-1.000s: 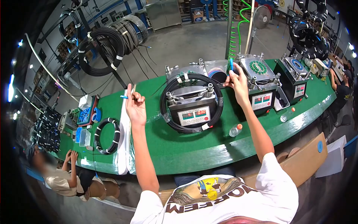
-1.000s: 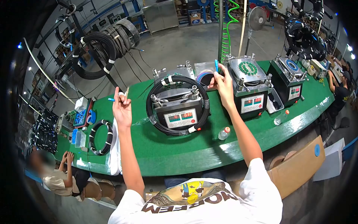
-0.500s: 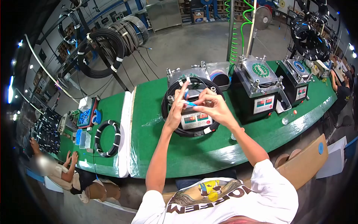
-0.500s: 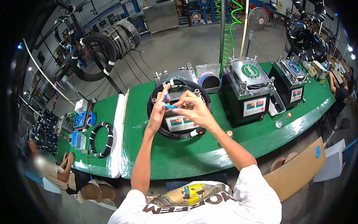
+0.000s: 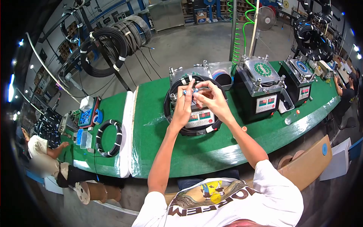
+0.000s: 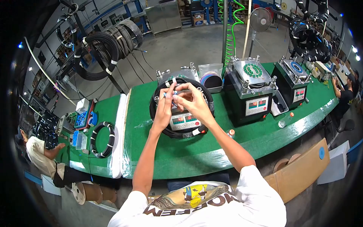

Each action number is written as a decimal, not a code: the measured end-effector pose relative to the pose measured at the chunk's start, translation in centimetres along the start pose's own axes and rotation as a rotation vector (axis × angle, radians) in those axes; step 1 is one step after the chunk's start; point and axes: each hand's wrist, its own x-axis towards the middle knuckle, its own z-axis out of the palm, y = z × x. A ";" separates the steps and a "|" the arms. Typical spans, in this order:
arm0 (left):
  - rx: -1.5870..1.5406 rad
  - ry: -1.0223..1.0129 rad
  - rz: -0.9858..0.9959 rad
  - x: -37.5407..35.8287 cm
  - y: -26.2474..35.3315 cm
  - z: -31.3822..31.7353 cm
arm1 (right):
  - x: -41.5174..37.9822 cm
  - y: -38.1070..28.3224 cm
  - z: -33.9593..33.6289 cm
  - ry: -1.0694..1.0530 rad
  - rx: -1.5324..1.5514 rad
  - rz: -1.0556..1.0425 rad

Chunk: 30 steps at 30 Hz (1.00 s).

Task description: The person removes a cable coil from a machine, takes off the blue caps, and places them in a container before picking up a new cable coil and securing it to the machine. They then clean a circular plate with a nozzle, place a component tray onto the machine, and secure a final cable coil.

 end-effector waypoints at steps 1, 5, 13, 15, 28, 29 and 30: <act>0.164 0.011 0.143 0.2 0.0 0.0 | 0.3 -0.4 -0.2 -0.047 -0.108 -0.002; 0.170 0.066 0.041 0.1 1.2 -0.7 | 1.4 -1.2 -1.1 -0.089 -0.200 -0.029; 0.273 0.172 0.242 -0.1 2.1 -0.3 | 2.3 -1.3 -2.5 0.046 -0.049 -0.081; 0.471 0.328 0.401 -0.3 2.0 -0.5 | 3.1 -1.4 -4.0 0.182 0.136 -0.069; 0.420 0.159 0.139 2.2 -2.4 -5.5 | 15.6 0.4 -7.5 0.172 -0.624 0.010; 0.413 0.170 0.181 2.3 -2.5 -5.4 | 16.6 0.5 -7.4 0.134 -0.748 0.026; 0.405 0.182 0.220 2.2 -2.6 -5.2 | 17.5 0.9 -7.3 0.072 -0.850 -0.015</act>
